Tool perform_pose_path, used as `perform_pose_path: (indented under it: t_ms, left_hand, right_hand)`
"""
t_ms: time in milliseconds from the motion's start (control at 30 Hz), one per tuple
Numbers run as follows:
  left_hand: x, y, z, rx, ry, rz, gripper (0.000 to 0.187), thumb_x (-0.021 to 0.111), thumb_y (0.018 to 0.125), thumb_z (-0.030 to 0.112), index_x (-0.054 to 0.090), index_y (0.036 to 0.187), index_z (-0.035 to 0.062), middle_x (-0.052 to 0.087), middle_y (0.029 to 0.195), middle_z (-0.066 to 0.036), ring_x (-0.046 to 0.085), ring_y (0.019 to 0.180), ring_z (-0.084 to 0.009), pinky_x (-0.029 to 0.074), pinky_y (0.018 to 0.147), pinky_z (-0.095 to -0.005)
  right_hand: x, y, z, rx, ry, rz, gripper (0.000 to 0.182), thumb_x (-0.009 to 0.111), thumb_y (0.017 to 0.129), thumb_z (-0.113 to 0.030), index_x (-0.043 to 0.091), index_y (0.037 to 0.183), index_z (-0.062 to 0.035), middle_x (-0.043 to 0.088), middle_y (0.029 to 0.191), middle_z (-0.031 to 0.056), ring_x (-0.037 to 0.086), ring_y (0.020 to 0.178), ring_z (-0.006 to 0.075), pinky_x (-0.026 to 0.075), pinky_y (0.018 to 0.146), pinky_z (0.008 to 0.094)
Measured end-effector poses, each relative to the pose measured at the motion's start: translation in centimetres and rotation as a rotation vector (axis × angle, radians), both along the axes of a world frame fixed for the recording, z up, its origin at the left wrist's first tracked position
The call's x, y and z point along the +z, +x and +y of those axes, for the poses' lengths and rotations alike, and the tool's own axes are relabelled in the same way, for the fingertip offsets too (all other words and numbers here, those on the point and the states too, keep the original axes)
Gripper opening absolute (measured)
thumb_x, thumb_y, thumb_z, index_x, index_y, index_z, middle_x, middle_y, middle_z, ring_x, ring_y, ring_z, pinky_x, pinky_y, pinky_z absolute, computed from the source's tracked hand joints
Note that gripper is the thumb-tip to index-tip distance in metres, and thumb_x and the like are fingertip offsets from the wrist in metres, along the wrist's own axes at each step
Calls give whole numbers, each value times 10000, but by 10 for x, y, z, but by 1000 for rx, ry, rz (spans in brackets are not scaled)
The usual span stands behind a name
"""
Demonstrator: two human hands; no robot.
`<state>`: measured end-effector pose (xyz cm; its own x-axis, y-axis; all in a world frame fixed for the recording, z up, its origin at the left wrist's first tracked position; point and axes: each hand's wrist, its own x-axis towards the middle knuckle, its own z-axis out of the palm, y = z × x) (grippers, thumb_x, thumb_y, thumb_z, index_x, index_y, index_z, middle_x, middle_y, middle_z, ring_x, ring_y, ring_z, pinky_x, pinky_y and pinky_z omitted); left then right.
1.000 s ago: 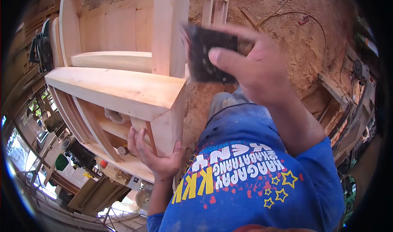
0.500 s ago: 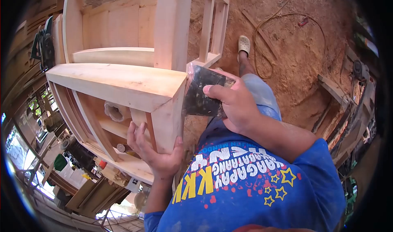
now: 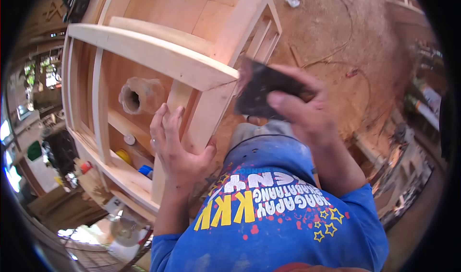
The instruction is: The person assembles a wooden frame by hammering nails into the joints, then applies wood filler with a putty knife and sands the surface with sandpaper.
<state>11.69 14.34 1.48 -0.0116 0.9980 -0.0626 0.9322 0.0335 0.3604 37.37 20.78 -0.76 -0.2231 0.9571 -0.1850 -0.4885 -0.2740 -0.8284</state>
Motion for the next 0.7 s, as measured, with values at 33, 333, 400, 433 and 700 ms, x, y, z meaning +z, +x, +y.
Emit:
perform_pose_path:
  t_ms: [33,333,400,433,700]
  left_hand:
    - [1,1,2,20,3,-5,852,875,675,226,540,1443,74,438,1529,-236,428,1439,-446,361,1181,-553]
    - [0,-10,-10,91,118,-13,854,883,692,336,571,1472,182,471,1568,-150,487,1408,-378,373,1134,-552]
    - [2,-11,-10,117,166,-20,863,887,686,348,570,1473,189,478,1564,-147,498,1395,-382,375,1136,-549]
    - [2,-10,-10,127,173,-36,868,888,678,348,572,1470,187,485,1559,-145,504,1388,-383,375,1138,-547]
    - [-11,4,-14,295,213,53,944,905,588,333,578,1464,203,580,1465,-132,533,1361,-361,371,1161,-543]
  right_hand:
    - [5,10,12,7,117,57,391,619,995,50,626,1386,51,728,1244,132,691,1167,184,569,1005,325]
    - [63,25,72,374,250,-261,542,587,1040,-28,447,1563,-40,663,1360,167,704,1193,307,661,866,500]
    - [61,28,99,507,267,-150,498,557,1078,-127,455,1558,-42,654,1369,183,697,1204,349,653,874,534]
    - [58,27,115,576,267,-87,484,542,1098,-176,459,1555,-43,650,1374,190,694,1210,370,649,878,551]
    - [87,-25,233,1454,1001,-467,515,654,1043,-411,738,1220,66,686,1218,221,711,1059,306,595,865,403]
